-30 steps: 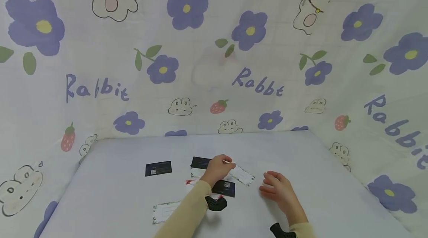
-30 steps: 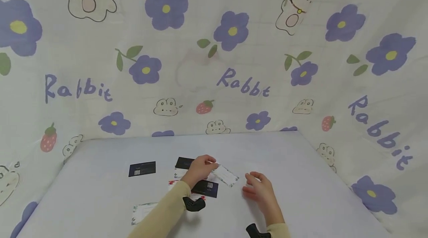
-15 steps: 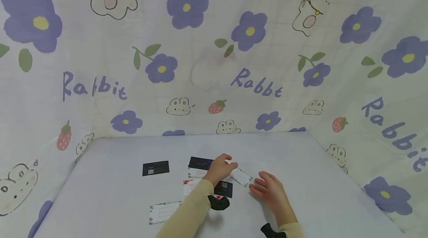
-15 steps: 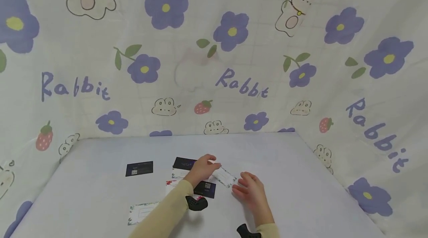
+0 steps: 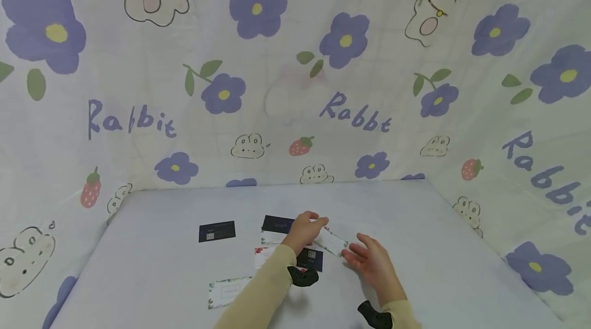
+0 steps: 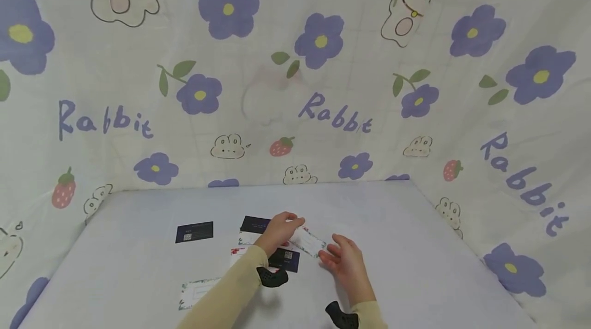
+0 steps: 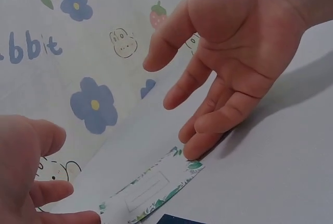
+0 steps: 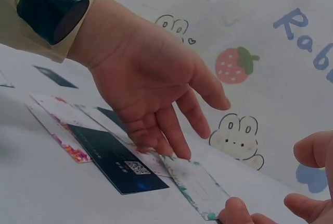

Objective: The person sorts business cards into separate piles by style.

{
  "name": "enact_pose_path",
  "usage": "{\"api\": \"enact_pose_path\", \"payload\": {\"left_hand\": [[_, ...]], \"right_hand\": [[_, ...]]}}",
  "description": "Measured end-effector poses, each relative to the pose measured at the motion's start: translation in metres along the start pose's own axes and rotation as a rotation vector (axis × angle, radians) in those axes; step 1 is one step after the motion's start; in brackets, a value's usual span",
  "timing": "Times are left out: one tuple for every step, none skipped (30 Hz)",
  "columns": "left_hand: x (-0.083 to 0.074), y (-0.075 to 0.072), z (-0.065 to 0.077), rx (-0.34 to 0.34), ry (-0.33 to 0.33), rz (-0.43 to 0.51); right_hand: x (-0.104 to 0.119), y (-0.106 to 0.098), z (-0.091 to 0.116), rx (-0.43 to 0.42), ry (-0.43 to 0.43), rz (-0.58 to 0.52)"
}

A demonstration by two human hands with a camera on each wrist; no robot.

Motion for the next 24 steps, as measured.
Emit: {"api": "enact_pose_path", "payload": {"left_hand": [[0.0, -0.001, 0.0, -0.008, 0.002, -0.005], [0.0, -0.003, 0.001, -0.016, 0.007, -0.01], [0.0, -0.004, 0.001, -0.023, 0.015, -0.012], [0.0, -0.004, 0.001, -0.03, 0.022, -0.011], [-0.001, -0.006, 0.001, -0.041, 0.034, -0.014], [-0.001, -0.007, 0.001, -0.056, 0.047, -0.018], [0.0, -0.009, 0.002, -0.072, 0.06, -0.018], [0.0, -0.011, 0.003, -0.091, 0.073, -0.011], [0.0, -0.012, 0.004, -0.112, 0.087, -0.004], [0.0, -0.016, 0.005, -0.134, 0.1, 0.003], [0.001, -0.019, 0.007, -0.153, 0.114, 0.014], [0.002, -0.021, 0.008, -0.167, 0.125, 0.029], [0.003, -0.023, 0.01, -0.176, 0.133, 0.044], [0.005, -0.025, 0.011, -0.181, 0.137, 0.063], [0.006, -0.027, 0.013, -0.182, 0.137, 0.086], [0.008, -0.029, 0.015, -0.178, 0.135, 0.112], [0.011, -0.031, 0.016, -0.178, 0.132, 0.134], [0.013, -0.033, 0.018, -0.179, 0.127, 0.153], [0.014, -0.035, 0.02, -0.178, 0.122, 0.174], [0.016, -0.038, 0.022, -0.174, 0.117, 0.198], [0.017, -0.041, 0.025, -0.168, 0.115, 0.228], [0.018, -0.045, 0.027, -0.161, 0.118, 0.251], [0.018, -0.049, 0.031, -0.153, 0.121, 0.273], [0.017, -0.053, 0.034, -0.143, 0.127, 0.298]], "right_hand": [[0.0, 0.001, 0.0, 0.004, -0.002, -0.002], [0.001, 0.002, -0.001, 0.008, -0.005, 0.001], [0.001, 0.003, -0.001, 0.013, -0.009, 0.002], [0.001, 0.003, -0.002, 0.016, -0.011, 0.004], [0.002, 0.004, -0.002, 0.024, -0.014, 0.008], [0.001, 0.004, -0.002, 0.026, -0.015, 0.011], [0.001, 0.005, -0.002, 0.03, -0.014, 0.012], [0.0, 0.005, -0.003, 0.031, -0.011, 0.015], [0.0, 0.005, -0.003, 0.034, -0.007, 0.012], [0.0, 0.007, -0.003, 0.039, -0.004, 0.013], [0.0, 0.01, -0.002, 0.047, -0.003, 0.01], [0.0, 0.013, -0.002, 0.052, -0.005, 0.011], [0.001, 0.017, -0.001, 0.06, -0.011, 0.021], [0.003, 0.021, 0.0, 0.067, -0.021, 0.037], [0.005, 0.025, 0.002, 0.072, -0.034, 0.056], [0.007, 0.029, 0.003, 0.069, -0.052, 0.088], [0.01, 0.032, 0.005, 0.051, -0.073, 0.126], [0.012, 0.034, 0.006, 0.026, -0.097, 0.17], [0.015, 0.035, 0.007, -0.003, -0.121, 0.209], [0.018, 0.037, 0.008, -0.034, -0.143, 0.248], [0.02, 0.038, 0.009, -0.064, -0.159, 0.282], [0.022, 0.04, 0.01, -0.085, -0.171, 0.311], [0.024, 0.042, 0.011, -0.09, -0.179, 0.327], [0.024, 0.046, 0.011, -0.08, -0.186, 0.339]]}}
Point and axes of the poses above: each hand's wrist, its own z-axis away from the middle knuckle, its own y-axis out of the palm, x = y × z, the point moved 7 cm from there along -z, towards the middle knuckle, and after that the axes turned 2 degrees about y, right-handed, at the moved point
